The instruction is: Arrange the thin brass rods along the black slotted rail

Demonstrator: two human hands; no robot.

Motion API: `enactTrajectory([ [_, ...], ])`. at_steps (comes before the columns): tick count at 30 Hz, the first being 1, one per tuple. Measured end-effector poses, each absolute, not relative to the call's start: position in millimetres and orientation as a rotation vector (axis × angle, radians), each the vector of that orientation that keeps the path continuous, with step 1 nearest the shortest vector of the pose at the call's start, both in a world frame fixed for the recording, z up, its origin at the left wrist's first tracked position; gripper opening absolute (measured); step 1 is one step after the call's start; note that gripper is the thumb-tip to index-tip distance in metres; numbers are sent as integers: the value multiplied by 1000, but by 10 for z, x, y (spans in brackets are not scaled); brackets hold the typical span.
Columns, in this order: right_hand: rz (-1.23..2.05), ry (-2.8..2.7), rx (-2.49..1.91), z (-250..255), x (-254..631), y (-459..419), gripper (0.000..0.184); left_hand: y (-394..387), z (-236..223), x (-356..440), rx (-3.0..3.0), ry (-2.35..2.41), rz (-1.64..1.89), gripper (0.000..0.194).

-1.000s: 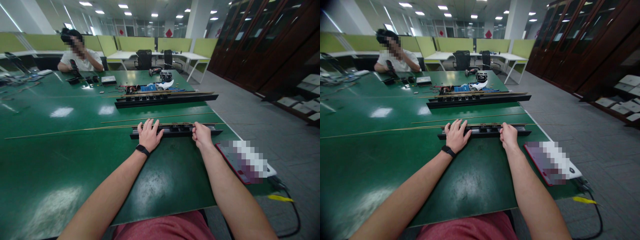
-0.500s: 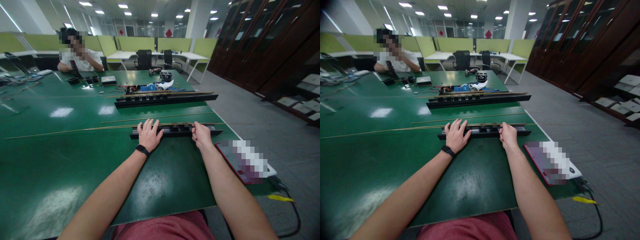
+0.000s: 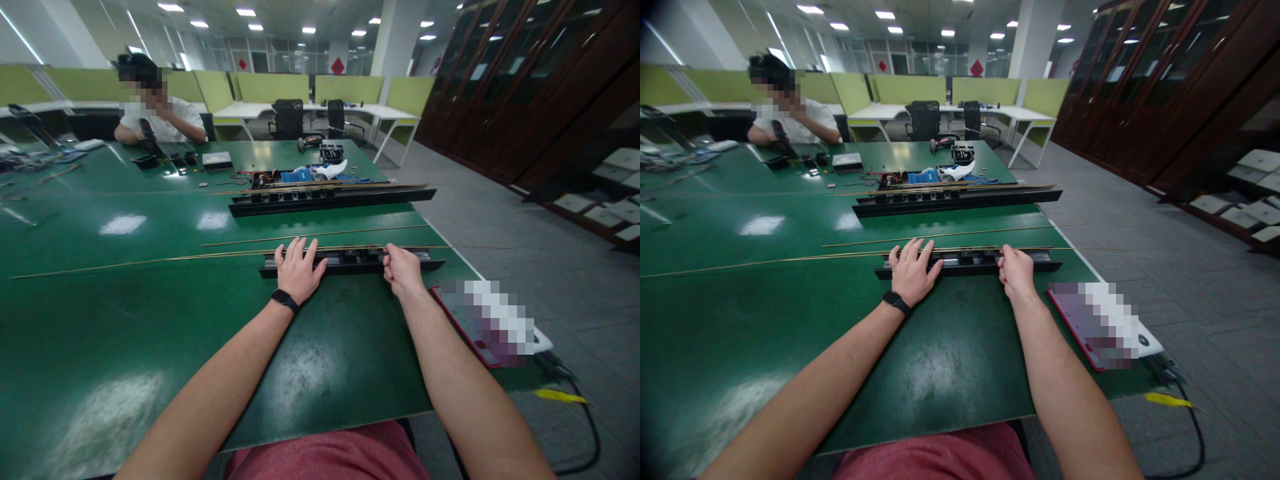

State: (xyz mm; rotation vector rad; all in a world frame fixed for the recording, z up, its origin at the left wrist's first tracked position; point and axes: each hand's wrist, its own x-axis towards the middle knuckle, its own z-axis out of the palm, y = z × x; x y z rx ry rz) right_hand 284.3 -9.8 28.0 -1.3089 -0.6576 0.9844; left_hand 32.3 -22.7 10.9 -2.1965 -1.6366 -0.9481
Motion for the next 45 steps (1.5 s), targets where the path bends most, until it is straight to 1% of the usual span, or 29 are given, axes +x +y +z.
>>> enactTrajectory([
  [9,974,-645,-1308,302,2823,-107,16,-229,117,324,-2210,-1639,-956,54],
  [17,961,-606,-1316,334,2803,-110,13,-225,103,320,-2202,-1638,-961,51],
  [31,988,-618,-1327,325,2825,-107,19,-226,104,318,-2202,-1631,-963,50],
  [45,983,-654,-1316,311,2824,-111,15,-226,112,322,-2201,-1641,-950,50],
])
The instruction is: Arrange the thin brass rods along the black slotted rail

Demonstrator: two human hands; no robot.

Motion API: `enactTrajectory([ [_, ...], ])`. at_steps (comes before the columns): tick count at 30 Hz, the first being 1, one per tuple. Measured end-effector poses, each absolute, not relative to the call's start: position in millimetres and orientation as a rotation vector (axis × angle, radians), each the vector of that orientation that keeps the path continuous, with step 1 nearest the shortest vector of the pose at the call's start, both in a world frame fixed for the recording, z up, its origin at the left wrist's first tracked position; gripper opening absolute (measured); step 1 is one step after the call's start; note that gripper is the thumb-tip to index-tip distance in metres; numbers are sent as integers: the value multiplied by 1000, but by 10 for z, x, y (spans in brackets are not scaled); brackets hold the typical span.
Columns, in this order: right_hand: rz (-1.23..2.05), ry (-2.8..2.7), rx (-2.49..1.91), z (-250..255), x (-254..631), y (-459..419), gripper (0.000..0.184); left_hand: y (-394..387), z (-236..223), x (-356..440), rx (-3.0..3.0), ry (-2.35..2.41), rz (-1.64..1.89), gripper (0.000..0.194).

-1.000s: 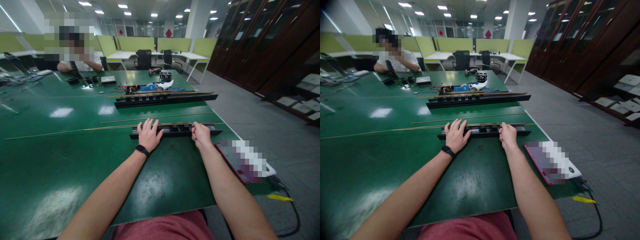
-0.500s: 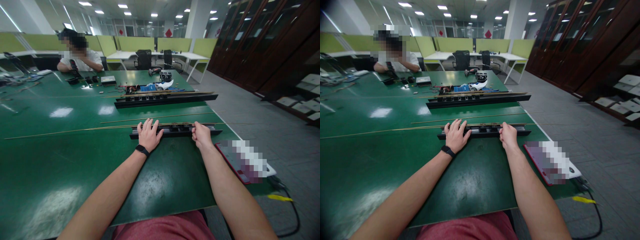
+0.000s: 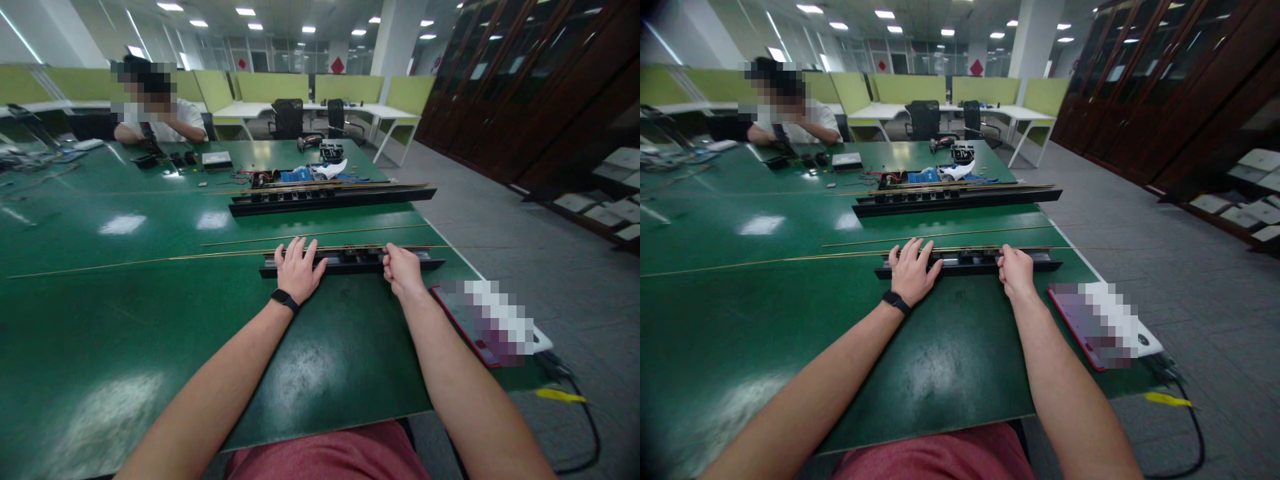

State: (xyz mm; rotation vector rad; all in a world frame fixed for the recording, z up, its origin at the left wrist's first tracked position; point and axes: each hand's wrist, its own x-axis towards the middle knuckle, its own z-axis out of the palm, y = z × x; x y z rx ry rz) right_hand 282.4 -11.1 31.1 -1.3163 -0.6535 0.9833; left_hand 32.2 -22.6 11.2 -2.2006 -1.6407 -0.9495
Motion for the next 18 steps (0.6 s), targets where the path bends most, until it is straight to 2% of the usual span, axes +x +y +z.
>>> enactTrajectory([
  [18,969,-606,-1331,328,2817,-111,16,-222,102,315,-2191,-1628,-957,50],
])
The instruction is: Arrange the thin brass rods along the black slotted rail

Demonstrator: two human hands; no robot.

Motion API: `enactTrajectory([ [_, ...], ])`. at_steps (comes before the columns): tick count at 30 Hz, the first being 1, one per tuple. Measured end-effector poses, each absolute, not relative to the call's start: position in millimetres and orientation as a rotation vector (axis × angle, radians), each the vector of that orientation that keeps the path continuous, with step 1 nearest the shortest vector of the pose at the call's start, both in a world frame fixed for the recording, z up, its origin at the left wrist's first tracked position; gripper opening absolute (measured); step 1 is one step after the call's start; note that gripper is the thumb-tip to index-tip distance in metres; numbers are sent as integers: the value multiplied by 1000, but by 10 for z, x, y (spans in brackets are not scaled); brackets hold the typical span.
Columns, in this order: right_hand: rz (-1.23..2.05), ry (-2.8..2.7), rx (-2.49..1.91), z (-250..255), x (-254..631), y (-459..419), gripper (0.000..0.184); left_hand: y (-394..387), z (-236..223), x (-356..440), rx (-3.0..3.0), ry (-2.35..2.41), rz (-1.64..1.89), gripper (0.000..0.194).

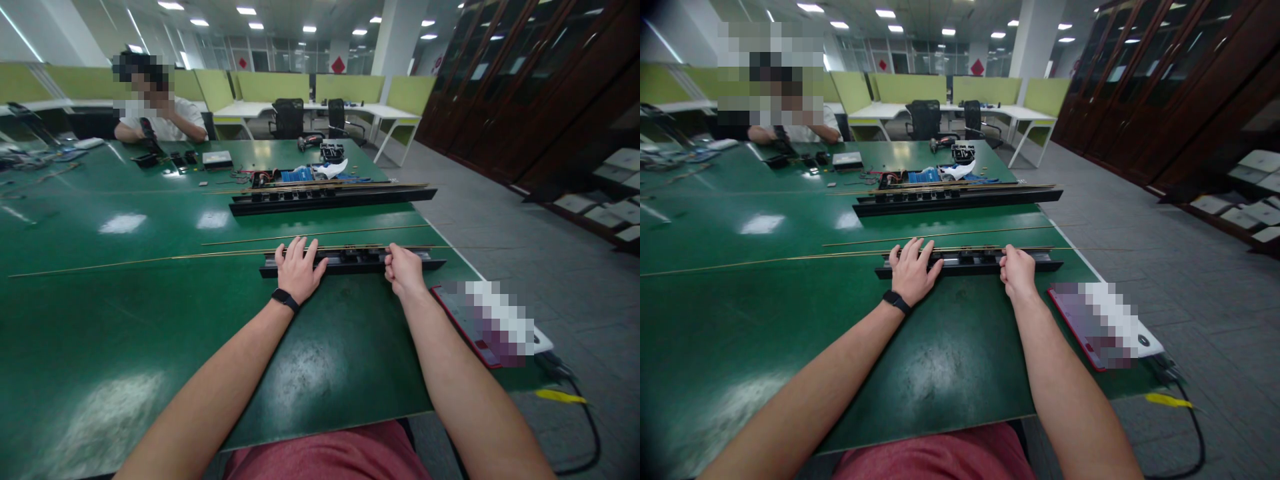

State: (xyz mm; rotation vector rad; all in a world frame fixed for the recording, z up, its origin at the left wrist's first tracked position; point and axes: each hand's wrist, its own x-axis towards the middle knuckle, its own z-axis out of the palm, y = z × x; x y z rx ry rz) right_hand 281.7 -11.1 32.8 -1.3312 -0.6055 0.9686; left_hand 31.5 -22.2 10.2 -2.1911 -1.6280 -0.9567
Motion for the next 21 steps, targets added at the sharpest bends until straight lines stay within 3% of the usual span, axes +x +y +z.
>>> enactTrajectory([
  [21,983,-630,-1322,314,2823,-106,14,-222,95,319,-2200,-1632,-970,51],
])
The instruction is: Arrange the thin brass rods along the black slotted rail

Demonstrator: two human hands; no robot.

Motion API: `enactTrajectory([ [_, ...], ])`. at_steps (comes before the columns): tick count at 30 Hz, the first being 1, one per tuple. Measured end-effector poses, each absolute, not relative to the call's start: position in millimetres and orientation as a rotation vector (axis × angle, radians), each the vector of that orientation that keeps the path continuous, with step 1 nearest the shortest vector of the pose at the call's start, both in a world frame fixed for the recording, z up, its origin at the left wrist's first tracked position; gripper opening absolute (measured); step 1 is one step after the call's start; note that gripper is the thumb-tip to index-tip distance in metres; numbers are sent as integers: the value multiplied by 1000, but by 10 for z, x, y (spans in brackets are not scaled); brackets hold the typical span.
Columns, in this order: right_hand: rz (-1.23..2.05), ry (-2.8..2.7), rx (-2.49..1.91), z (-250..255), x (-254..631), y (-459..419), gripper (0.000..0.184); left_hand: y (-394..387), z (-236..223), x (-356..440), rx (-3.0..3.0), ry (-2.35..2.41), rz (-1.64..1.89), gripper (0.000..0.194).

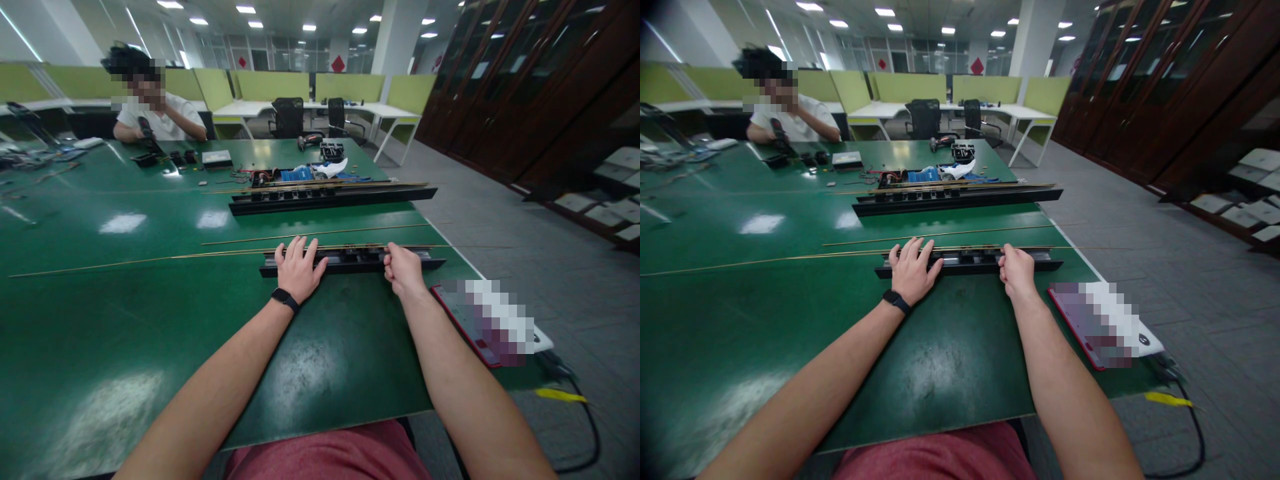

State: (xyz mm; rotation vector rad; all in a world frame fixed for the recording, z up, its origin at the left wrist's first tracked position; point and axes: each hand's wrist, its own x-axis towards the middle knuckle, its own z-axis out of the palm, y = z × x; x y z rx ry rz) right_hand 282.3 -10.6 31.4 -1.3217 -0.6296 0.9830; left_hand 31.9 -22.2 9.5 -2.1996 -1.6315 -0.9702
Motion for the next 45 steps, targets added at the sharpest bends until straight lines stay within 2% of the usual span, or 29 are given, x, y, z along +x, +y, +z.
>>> enactTrajectory([
  [22,962,-602,-1323,319,2819,-105,14,-232,113,313,-2212,-1658,-953,50],
  [29,981,-610,-1318,326,2814,-109,21,-227,109,315,-2205,-1642,-957,50],
  [45,951,-609,-1311,301,2824,-95,15,-230,116,317,-2210,-1645,-953,50],
])
